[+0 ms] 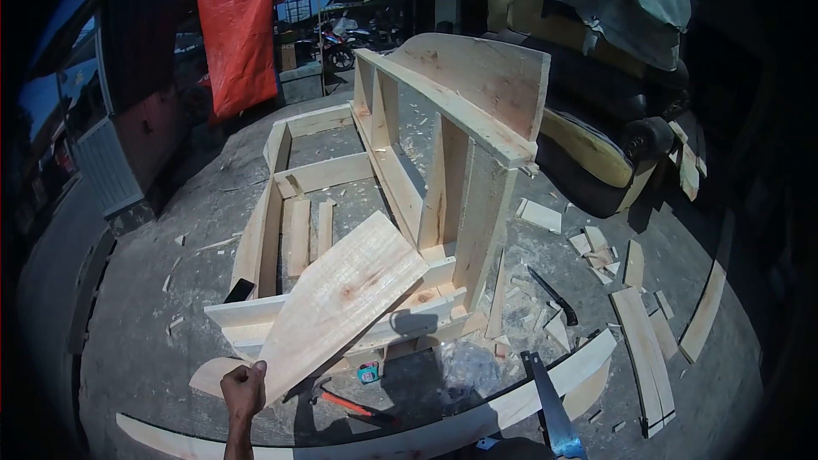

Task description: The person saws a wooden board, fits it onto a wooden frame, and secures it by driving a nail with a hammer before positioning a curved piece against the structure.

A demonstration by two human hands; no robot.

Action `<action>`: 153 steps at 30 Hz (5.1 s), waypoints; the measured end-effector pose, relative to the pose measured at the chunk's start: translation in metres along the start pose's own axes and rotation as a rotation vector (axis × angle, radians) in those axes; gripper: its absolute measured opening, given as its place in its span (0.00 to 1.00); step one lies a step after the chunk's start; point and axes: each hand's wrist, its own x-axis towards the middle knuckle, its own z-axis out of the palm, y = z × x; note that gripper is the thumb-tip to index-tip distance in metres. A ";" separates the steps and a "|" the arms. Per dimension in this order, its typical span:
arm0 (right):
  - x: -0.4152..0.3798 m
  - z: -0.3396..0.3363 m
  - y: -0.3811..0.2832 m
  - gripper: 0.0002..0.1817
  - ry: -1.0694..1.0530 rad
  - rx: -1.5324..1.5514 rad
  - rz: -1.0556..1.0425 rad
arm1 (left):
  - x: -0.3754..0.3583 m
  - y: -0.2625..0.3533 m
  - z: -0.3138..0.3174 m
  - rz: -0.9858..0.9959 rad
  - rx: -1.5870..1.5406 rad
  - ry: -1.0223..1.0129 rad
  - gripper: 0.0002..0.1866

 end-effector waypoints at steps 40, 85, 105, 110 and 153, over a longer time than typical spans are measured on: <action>-0.069 -0.037 -0.224 0.15 -0.283 0.393 -1.189 | 0.125 0.372 -0.023 1.017 0.579 0.481 0.32; -0.076 0.006 -0.200 0.19 -0.283 0.146 -0.954 | 0.084 0.343 0.023 1.033 0.377 0.396 0.28; -0.064 0.009 -0.205 0.18 -0.251 0.202 -0.913 | 0.093 0.342 0.019 1.024 0.365 0.394 0.31; -0.057 0.014 -0.184 0.18 -0.232 0.248 -0.878 | 0.083 0.318 0.008 0.886 0.264 0.347 0.32; -0.073 0.067 -0.304 0.24 -0.146 -0.078 -1.513 | -0.137 0.076 -0.105 0.026 -0.281 0.688 0.35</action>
